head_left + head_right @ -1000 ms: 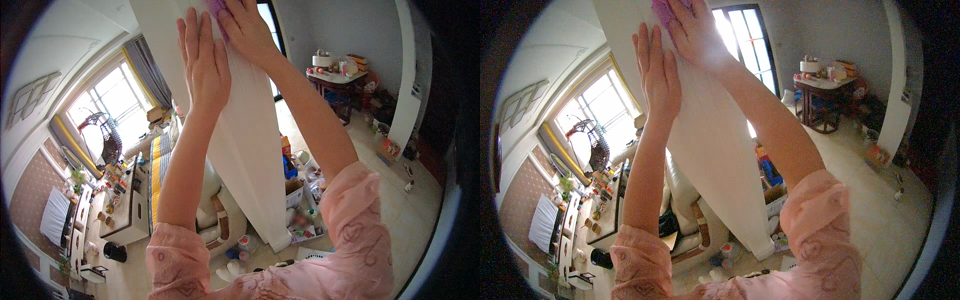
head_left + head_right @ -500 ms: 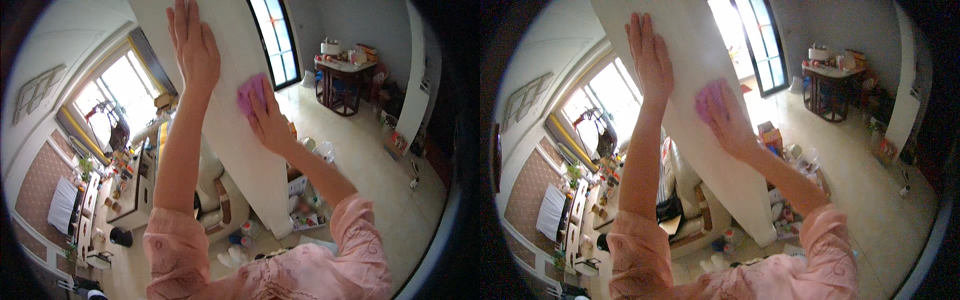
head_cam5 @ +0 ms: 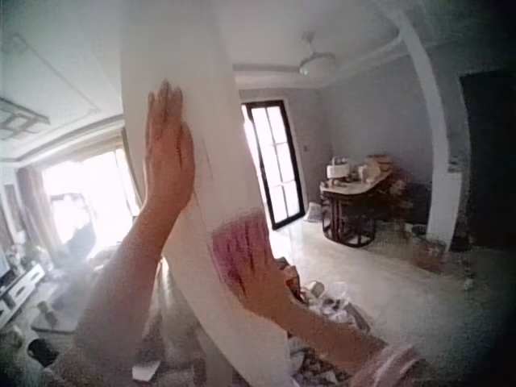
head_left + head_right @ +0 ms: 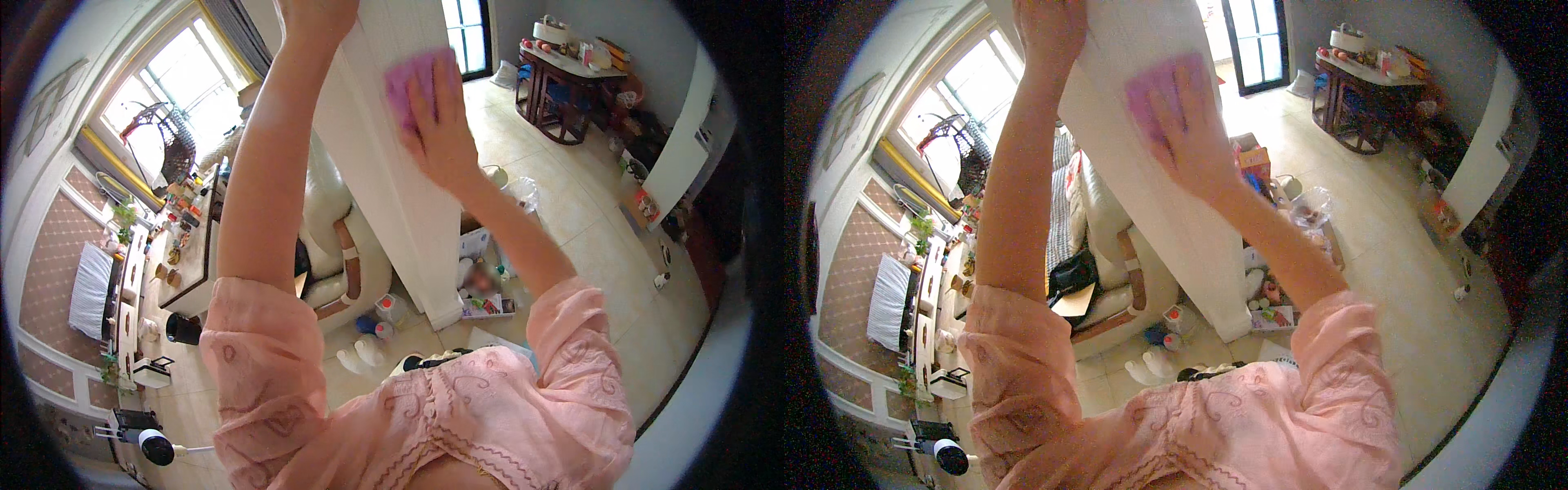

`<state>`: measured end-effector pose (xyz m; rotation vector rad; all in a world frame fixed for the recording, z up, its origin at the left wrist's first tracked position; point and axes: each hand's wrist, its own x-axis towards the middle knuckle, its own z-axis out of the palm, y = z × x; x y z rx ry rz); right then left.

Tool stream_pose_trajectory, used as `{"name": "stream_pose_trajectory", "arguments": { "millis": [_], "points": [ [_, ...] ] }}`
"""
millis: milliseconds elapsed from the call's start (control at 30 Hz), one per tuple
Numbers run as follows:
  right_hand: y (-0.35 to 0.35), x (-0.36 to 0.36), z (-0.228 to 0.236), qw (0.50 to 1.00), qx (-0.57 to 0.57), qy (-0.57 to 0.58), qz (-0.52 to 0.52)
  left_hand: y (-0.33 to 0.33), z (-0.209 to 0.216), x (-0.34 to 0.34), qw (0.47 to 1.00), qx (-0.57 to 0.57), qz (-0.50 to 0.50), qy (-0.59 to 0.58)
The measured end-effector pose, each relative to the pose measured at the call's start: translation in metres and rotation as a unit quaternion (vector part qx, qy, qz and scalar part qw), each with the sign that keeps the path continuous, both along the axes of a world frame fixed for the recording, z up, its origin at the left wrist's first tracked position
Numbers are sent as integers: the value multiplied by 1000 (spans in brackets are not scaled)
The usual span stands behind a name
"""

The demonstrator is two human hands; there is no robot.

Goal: The person wipes a white wall and a vertical pillar with a pink cloth. The person moves from the kitchen area into the living room to clean the surfaces.

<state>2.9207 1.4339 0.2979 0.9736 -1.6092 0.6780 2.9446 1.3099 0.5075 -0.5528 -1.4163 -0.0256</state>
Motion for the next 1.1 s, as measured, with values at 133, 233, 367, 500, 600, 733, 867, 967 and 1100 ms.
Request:
{"name": "stream_pose_trajectory", "arguments": {
  "millis": [133, 233, 367, 500, 600, 733, 867, 967, 1100],
  "points": [
    [13, 16, -121, 993, 86, -69, -32, 3, 5, 2, 1000, 8, 4, 6],
    [24, 16, -147, 989, 115, -85, -36, 2, 4, -7, 1000, -3, -5, 23],
    [-3, 16, -56, 998, 46, -10, -35, -8, 10, 9, 999, -2, 36, 33],
    [-12, 13, 27, 999, -38, 21, -25, -2, 4, 2, 1000, 3, 11, 20],
    [-20, 19, 16, 999, 7, 15, -35, -3, 3, -1, 999, -7, 17, 28],
    [-17, 39, -73, 988, 143, -18, -62, 2, 4, -4, 999, -1, 17, 34],
    [-7, 46, -158, 972, 220, -35, -71, -4, 6, -4, 999, -15, 8, 44],
    [-5, 44, -153, 972, 226, -16, -67, -6, 5, -6, 998, -20, 20, 52],
    [-11, 21, -59, 984, 156, 71, -55, -9, 5, -4, 997, -36, 24, 59]
  ]
}}
